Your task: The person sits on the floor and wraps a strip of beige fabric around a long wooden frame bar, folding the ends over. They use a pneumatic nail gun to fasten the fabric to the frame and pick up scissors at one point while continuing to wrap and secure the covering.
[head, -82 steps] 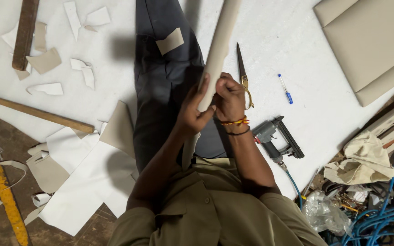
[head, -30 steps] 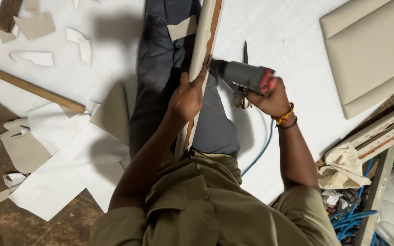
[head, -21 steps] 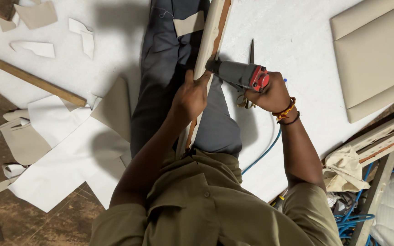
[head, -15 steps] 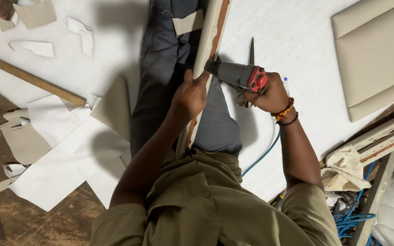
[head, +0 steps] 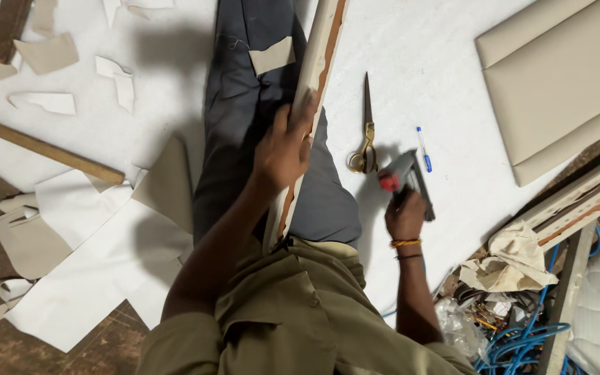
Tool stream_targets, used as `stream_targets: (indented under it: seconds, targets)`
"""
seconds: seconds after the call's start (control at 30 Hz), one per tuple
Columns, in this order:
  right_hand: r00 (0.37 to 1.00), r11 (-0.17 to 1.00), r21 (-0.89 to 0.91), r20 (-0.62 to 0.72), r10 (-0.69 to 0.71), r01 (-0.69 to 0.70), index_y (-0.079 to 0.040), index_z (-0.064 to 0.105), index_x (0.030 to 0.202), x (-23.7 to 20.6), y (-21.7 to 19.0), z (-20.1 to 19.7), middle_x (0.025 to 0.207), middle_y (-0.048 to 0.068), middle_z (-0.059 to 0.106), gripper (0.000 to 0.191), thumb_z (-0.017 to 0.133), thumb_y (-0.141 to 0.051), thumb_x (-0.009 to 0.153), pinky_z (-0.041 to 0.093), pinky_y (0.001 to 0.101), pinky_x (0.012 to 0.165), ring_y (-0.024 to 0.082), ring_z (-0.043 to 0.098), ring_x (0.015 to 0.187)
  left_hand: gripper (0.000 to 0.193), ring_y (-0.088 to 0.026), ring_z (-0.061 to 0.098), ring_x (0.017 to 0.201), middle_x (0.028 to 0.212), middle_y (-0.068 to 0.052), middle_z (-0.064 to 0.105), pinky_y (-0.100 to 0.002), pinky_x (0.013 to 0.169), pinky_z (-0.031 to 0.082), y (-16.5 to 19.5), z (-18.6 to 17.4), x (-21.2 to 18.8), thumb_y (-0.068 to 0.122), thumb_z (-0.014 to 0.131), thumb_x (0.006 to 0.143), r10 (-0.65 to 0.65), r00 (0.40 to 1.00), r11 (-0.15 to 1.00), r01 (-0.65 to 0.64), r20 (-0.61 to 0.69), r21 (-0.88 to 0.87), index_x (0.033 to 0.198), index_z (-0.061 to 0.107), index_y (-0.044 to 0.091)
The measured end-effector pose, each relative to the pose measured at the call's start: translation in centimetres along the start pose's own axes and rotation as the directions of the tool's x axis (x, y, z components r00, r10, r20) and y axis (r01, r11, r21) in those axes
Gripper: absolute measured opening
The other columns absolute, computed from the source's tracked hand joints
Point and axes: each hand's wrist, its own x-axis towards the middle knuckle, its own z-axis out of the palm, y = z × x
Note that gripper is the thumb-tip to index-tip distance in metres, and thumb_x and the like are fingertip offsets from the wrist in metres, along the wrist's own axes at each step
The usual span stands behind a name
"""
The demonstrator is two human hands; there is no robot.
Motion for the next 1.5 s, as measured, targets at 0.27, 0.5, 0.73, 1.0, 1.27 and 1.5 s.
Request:
stream_targets:
  seconds: [0.27, 0.5, 0.73, 1.0, 1.27, 1.5]
  targets:
    - [0.996, 0.999, 0.035, 0.093, -0.01, 0.006, 0.001, 0.064, 0.101, 0.1, -3.6, 0.9, 0.098, 0.025, 0.064, 0.023, 0.071, -0.009, 0.083, 0.051, 0.0522, 0.075, 0.045, 0.061, 0.089, 0.092, -0.04, 0.064, 0.135, 0.144, -0.024, 0.061, -0.042, 0.116, 0.048, -3.9, 1.4, 6.1, 0.019, 0.078, 0.091, 0.132, 0.985, 0.858, -0.171, -0.112, -0.485, 0.163, 0.023, 0.001]
    - [0.994, 0.409, 0.907, 0.071, 0.083, -0.099, 0.001, 0.067, 0.11, 18.9, -15.8, 2.3, 0.091, 0.003, 0.066, 0.022, 0.065, -0.021, 0.105, 0.051, 0.025, 0.067, 0.01, 0.059, 0.076, 0.104, -0.038, 0.047, 0.122, 0.133, -0.017, 0.065, -0.049, 0.113, 0.032, -3.2, 1.7, 6.5, 0.02, 0.079, 0.08, 0.026, 0.999, 0.951, -0.032, -0.024, -0.308, 0.165, 0.019, 0.013]
    - [0.854, -0.033, 0.872, 0.485, 0.19, -0.488, -0.003, 0.072, 0.1, 22.2, -22.2, 1.6, 0.09, 0.004, 0.07, 0.029, 0.074, -0.031, 0.095, 0.054, 0.0341, 0.074, 0.015, 0.064, 0.084, 0.107, -0.041, 0.041, 0.124, 0.155, -0.018, 0.05, -0.048, 0.112, 0.032, -2.4, 1.2, 6.1, 0.018, 0.077, 0.079, 0.028, 0.999, 0.954, -0.04, -0.044, -0.298, 0.166, 0.015, 0.017]
    - [0.925, 0.222, 0.9, 0.347, 0.153, -0.374, 0.003, 0.073, 0.096, 22.9, -21.2, 1.6, 0.081, 0.0, 0.069, 0.028, 0.081, -0.024, 0.093, 0.046, 0.0257, 0.069, 0.009, 0.057, 0.073, 0.104, -0.042, 0.036, 0.133, 0.157, -0.015, 0.048, -0.053, 0.116, 0.024, -1.8, 1.7, 5.8, 0.018, 0.076, 0.082, 0.0, 1.0, 0.957, 0.002, 0.006, -0.291, 0.166, 0.015, 0.02]
    - [0.952, 0.12, 0.945, 0.297, 0.072, -0.303, 0.003, 0.071, 0.098, 22.2, -20.9, 1.8, 0.081, 0.0, 0.068, 0.027, 0.074, -0.024, 0.099, 0.049, 0.024, 0.07, 0.007, 0.057, 0.073, 0.103, -0.04, 0.037, 0.134, 0.152, -0.013, 0.054, -0.051, 0.118, 0.025, -1.5, 1.3, 5.8, 0.019, 0.073, 0.082, -0.028, 0.998, 0.959, 0.041, 0.052, -0.28, 0.166, 0.014, 0.02]
    - [0.929, -0.178, 0.941, 0.32, 0.186, -0.288, 0.002, 0.071, 0.098, 21.2, -23.8, 3.4, 0.078, 0.002, 0.066, 0.027, 0.07, -0.025, 0.1, 0.043, 0.024, 0.056, 0.008, 0.054, 0.062, 0.11, -0.04, 0.04, 0.139, 0.156, -0.019, 0.047, -0.048, 0.119, 0.031, -3.3, 0.9, 7.1, 0.011, 0.074, 0.072, 0.066, 0.996, 0.896, -0.083, -0.054, -0.436, 0.167, 0.017, 0.019]
